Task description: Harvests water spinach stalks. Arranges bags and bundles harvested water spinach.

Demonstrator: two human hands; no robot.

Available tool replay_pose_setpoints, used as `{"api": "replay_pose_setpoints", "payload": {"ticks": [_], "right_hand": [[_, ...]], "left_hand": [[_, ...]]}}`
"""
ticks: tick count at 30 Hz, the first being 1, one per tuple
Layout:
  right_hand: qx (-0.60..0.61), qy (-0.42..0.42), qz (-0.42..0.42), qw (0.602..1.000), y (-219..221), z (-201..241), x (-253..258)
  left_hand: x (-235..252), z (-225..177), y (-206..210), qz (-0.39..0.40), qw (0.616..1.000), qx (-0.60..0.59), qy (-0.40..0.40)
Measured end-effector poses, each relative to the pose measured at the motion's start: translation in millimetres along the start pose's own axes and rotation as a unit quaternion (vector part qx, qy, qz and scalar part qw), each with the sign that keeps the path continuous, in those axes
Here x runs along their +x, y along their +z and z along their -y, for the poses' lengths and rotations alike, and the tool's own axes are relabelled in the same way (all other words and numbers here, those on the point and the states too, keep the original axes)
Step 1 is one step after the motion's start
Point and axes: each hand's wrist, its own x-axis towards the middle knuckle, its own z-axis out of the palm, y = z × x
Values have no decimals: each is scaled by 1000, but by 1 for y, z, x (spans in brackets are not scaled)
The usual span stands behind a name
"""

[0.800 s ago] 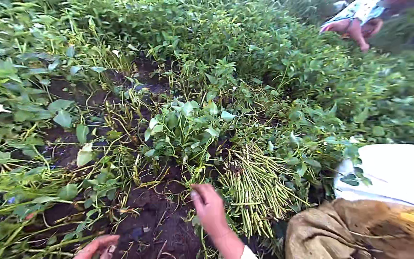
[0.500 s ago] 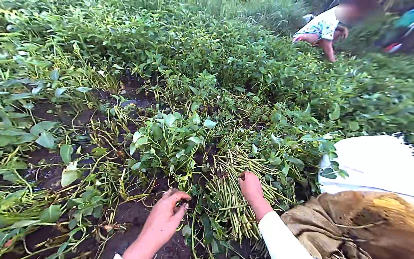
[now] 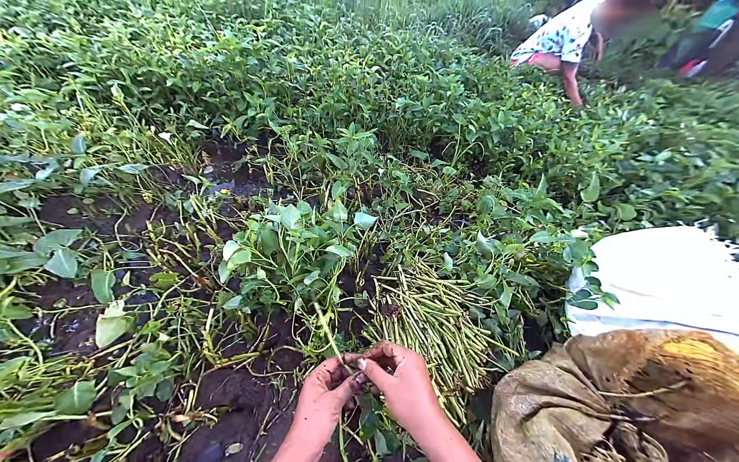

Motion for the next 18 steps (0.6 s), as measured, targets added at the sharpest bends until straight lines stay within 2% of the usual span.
{"api": "replay_pose_setpoints", "payload": {"ticks": [1, 3, 5, 8, 13, 18], "right_hand": [[-26, 3, -2, 1000, -10, -3, 9], [-115, 20, -81, 990, -38, -14, 38], [-222, 63, -139, 963, -65, -38, 75], [-335, 108, -111, 929, -77, -69, 107], [-287, 69, -154, 943, -73, -49, 87], [-345, 93, -114, 927, -72, -82, 105]], "left_hand": [[-2, 0, -5, -12, 1000, -6, -14], [-7, 2, -15, -20, 999, -5, -36], [-11, 2, -21, -23, 998, -11, -56], [-15, -4, -23, -41, 996, -35, -78], [-15, -3, -31, -62, 992, -59, -88], [-17, -6, -28, -61, 994, -30, -87]]}}
